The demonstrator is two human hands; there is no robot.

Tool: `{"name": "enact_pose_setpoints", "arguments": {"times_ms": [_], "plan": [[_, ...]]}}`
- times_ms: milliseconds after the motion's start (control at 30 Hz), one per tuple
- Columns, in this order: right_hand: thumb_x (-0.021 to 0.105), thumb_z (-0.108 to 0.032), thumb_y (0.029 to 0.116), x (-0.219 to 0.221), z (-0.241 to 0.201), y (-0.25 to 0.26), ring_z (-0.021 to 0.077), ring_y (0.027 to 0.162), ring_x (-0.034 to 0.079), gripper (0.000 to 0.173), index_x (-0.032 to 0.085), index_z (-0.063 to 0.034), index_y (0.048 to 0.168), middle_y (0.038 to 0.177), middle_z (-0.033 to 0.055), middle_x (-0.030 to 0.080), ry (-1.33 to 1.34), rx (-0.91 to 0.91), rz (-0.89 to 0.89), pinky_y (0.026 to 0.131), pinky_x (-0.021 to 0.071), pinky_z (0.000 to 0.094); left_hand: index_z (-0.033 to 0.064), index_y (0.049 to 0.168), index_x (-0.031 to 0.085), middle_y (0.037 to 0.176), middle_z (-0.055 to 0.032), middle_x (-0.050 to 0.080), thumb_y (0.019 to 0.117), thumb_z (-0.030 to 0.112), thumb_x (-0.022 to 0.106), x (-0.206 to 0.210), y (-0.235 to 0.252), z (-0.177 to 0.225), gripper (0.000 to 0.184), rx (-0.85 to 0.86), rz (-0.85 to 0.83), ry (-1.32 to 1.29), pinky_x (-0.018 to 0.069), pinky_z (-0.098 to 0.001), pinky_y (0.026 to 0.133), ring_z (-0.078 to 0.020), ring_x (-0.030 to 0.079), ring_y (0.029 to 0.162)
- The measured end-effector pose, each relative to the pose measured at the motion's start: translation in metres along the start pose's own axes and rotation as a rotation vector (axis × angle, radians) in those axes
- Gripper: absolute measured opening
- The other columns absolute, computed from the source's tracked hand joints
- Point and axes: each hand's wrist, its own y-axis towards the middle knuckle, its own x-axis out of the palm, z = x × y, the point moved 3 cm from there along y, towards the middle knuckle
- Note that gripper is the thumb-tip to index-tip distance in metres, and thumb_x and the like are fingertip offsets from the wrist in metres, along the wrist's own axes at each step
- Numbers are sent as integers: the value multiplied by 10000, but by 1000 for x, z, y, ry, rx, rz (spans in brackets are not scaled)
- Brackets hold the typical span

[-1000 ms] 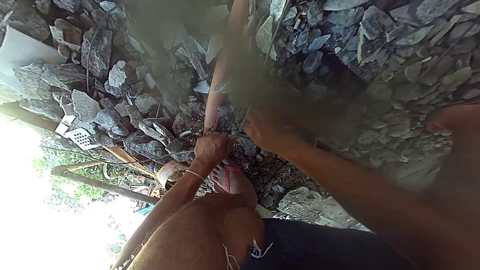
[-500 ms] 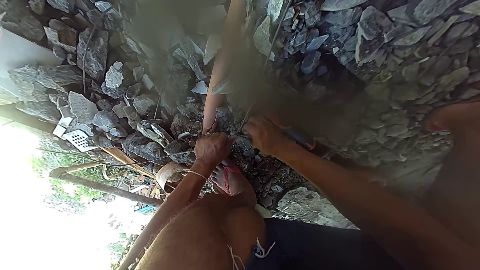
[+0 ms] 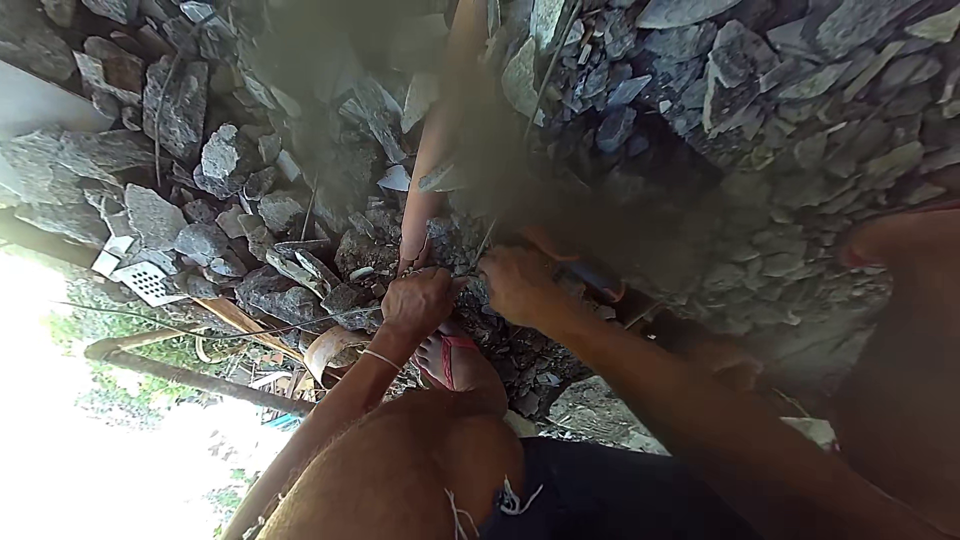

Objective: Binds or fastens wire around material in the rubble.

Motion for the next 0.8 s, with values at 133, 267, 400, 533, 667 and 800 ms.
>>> {"name": "enact_pose_setpoints", "arguments": {"times_ms": [133, 267, 400, 533, 667, 800], "plan": [[681, -175, 941, 16, -31, -23, 380, 991, 657, 207, 738, -31, 1079, 1056, 191, 663, 99, 124, 199, 792, 562, 536, 70, 842, 645, 795, -98, 664, 1049, 348, 541, -5, 0, 0, 362, -15, -138, -29, 530, -467, 526, -293, 687, 663], [634, -171, 977, 45, -29, -26, 271, 957, 699, 304, 681, -52, 1252, 1069, 122, 712, 657, 393, 252, 858, 581, 492, 96, 1006, 680, 950, -96, 706, 1080, 348, 495, -9, 4, -2, 321, -92, -341, -138, 575, -528, 701, -303, 717, 846], [676, -133, 986, 79, -26, -25, 180, 759, 674, 159, 727, -27, 1093, 903, 114, 694, 1281, 582, 174, 704, 594, 355, 151, 1336, 650, 1200, -96, 713, 1093, 283, 482, -11, 9, -11, 323, -100, -427, -391, 566, -579, 902, -292, 710, 1041], [683, -100, 991, 88, -30, -23, 168, 723, 648, 101, 717, -16, 1036, 893, 106, 672, 1563, 555, 136, 656, 582, 318, 106, 1192, 726, 1081, -72, 730, 1077, 161, 506, -16, 18, -14, 254, -39, -387, -558, 556, -485, 932, -205, 696, 984], [712, -82, 970, 97, -25, -20, 185, 715, 671, 95, 709, -7, 1028, 890, 120, 689, 1649, 522, 105, 637, 597, 321, 103, 1190, 723, 1113, -76, 719, 1066, 141, 516, -13, 15, -10, 245, -19, -359, -491, 559, -494, 932, -224, 694, 1016], [727, -42, 949, 101, -25, -7, 185, 706, 695, 89, 675, 18, 991, 869, 129, 701, 1648, 474, 65, 656, 618, 318, 90, 1169, 724, 1078, -75, 721, 1068, 137, 513, -13, 16, -12, 238, -15, -372, -525, 565, -457, 911, -202, 694, 983]]}}
